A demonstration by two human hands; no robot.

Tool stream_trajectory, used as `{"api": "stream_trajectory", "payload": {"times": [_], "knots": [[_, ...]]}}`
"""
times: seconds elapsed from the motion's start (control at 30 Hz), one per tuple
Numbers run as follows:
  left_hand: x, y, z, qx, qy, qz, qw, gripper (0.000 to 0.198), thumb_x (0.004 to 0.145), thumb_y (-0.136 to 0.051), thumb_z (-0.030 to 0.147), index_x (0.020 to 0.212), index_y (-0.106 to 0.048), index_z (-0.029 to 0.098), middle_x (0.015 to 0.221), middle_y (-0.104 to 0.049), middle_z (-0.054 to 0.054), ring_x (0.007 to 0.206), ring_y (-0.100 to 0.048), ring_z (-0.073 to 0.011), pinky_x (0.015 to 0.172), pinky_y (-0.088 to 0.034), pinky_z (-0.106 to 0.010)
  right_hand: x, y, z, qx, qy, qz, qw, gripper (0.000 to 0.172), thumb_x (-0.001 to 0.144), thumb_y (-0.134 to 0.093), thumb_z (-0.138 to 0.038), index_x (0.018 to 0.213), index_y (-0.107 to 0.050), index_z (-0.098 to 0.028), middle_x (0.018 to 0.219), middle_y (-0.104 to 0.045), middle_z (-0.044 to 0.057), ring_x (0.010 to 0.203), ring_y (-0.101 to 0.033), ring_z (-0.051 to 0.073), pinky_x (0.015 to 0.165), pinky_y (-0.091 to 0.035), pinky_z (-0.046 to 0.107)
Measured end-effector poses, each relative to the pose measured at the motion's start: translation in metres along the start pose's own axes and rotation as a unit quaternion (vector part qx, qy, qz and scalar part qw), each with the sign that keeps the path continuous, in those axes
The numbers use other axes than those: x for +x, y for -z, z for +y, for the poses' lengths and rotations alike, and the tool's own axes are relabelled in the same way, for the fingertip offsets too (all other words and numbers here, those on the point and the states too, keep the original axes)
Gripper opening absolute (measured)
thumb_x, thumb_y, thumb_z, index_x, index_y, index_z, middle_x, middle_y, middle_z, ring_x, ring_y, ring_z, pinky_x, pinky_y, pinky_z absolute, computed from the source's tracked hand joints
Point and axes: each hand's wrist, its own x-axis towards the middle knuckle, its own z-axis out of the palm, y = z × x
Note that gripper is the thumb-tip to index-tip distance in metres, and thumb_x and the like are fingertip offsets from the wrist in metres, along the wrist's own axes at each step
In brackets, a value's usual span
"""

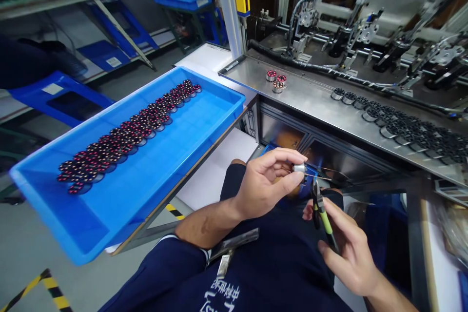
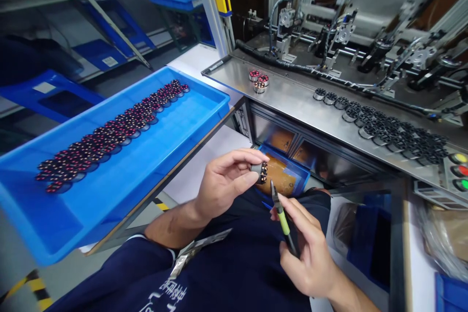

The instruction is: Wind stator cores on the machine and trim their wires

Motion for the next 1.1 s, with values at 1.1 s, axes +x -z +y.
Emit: {"api": "stream_trajectory", "payload": {"times": [1.1], "knots": [[-0.005,0.003,0.005,0.085,-0.088,-0.051,0.991,0.024,0.081,-0.072,0.007,0.103,-0.073,0.017,0.109,-0.073,-0.012,0.103,-0.07,-0.0209,0.086,-0.06,-0.031,0.012,-0.01,-0.008,-0.021,0.041,0.039,0.998,0.078,0.083,-0.055,-0.005,0.153,-0.039,-0.033,0.139,-0.059,0.009,0.118,-0.065,0.025,0.095,-0.058,0.036]]}}
